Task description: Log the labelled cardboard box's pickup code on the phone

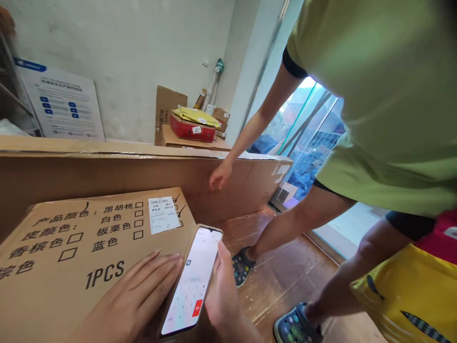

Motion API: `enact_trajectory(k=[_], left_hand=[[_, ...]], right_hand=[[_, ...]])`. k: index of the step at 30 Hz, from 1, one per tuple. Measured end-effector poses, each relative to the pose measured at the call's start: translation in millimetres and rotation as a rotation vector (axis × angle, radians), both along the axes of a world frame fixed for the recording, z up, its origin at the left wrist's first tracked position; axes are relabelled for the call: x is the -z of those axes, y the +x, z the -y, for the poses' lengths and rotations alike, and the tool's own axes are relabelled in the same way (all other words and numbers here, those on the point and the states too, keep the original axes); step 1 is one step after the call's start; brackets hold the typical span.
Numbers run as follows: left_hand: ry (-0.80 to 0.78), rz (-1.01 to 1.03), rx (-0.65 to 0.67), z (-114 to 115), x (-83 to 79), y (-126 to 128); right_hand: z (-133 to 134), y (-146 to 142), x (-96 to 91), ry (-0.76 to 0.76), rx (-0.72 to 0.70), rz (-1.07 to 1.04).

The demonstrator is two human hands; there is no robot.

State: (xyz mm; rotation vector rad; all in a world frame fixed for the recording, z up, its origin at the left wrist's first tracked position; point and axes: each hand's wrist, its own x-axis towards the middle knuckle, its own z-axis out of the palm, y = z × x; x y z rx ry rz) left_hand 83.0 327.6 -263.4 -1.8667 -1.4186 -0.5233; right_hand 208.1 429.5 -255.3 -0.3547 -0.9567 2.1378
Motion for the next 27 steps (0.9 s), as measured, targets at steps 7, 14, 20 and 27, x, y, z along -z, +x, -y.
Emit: enact_trajectory(k=[7, 14, 20, 27], left_hand=[[-0.065, 0.228, -0.036, 4.8, 2.5, -5.0], [-0.089, 0.446, -0.034, 8.0, 10.0, -0.5], [-0.067, 0.494, -0.027, 6.9, 9.9, 3.4], [-0.096, 0.257, -0.042, 5.9, 4.3, -6.3]], right_hand=[[8.9, 19.9, -10.6, 0.14, -0.149, -0.087], [4.2, 28.6, -8.1, 0.16, -0.282, 0.014], [8.5, 21.1, 3.7, 0.086, -0.259, -0.059], [8.1, 19.4, 10.2, 0.071, -0.253, -0.049]])
